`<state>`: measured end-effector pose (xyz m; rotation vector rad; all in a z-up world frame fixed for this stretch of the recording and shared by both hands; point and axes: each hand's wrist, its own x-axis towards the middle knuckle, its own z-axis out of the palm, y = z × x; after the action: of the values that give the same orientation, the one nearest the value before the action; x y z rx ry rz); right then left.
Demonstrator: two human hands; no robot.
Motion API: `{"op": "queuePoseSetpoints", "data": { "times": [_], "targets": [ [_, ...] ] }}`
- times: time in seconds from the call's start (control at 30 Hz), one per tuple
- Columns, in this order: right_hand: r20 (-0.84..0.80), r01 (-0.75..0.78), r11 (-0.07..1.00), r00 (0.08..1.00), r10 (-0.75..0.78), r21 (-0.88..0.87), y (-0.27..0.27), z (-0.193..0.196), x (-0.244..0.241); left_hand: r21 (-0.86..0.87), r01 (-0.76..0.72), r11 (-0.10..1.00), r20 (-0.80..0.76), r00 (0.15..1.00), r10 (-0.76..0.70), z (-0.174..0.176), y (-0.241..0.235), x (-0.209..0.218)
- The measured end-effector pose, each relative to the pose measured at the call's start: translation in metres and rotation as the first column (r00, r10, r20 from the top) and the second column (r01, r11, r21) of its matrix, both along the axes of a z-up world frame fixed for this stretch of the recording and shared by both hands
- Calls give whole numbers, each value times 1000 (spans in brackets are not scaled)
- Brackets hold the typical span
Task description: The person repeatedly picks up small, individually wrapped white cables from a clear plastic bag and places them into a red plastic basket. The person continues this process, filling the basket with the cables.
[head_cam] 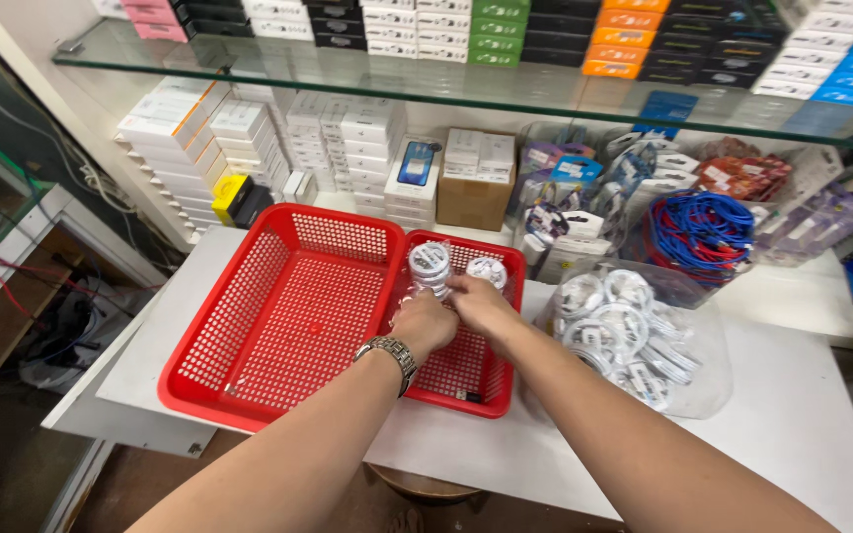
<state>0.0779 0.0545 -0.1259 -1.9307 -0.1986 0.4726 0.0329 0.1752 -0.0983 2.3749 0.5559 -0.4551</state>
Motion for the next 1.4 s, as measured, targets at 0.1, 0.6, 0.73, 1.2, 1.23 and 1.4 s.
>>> {"op": "queuePoseSetpoints", "data": {
  "times": [0.1, 0.6, 0.73, 1.2, 1.23, 1.4],
  "targets": [
    [11, 100, 995, 995, -100, 2, -18, 37, 0, 112, -13, 994, 199, 980, -10, 8, -25, 6],
    [428, 312, 888, 891, -151, -337, -196, 146, -61, -324, 238, 916, 710, 700, 69, 104, -152, -42],
    [416, 256, 801, 909, -10, -542, -212, 139, -71, -380, 215, 900, 628, 774, 81, 99, -162, -46],
    [156, 145, 933, 983, -98, -329, -207, 154, -96, -436, 179, 882, 640, 751, 164, 86, -165, -43],
    [151, 177, 939, 979, -137, -296, -211, 156, -93, -438, 161, 884, 635, 752, 178, 90, -165, -46],
    [199, 246, 968, 951, -235, -36, -208, 167, -67, -450, 118, 885, 669, 701, 246, 108, -157, -50]
  ]
}}
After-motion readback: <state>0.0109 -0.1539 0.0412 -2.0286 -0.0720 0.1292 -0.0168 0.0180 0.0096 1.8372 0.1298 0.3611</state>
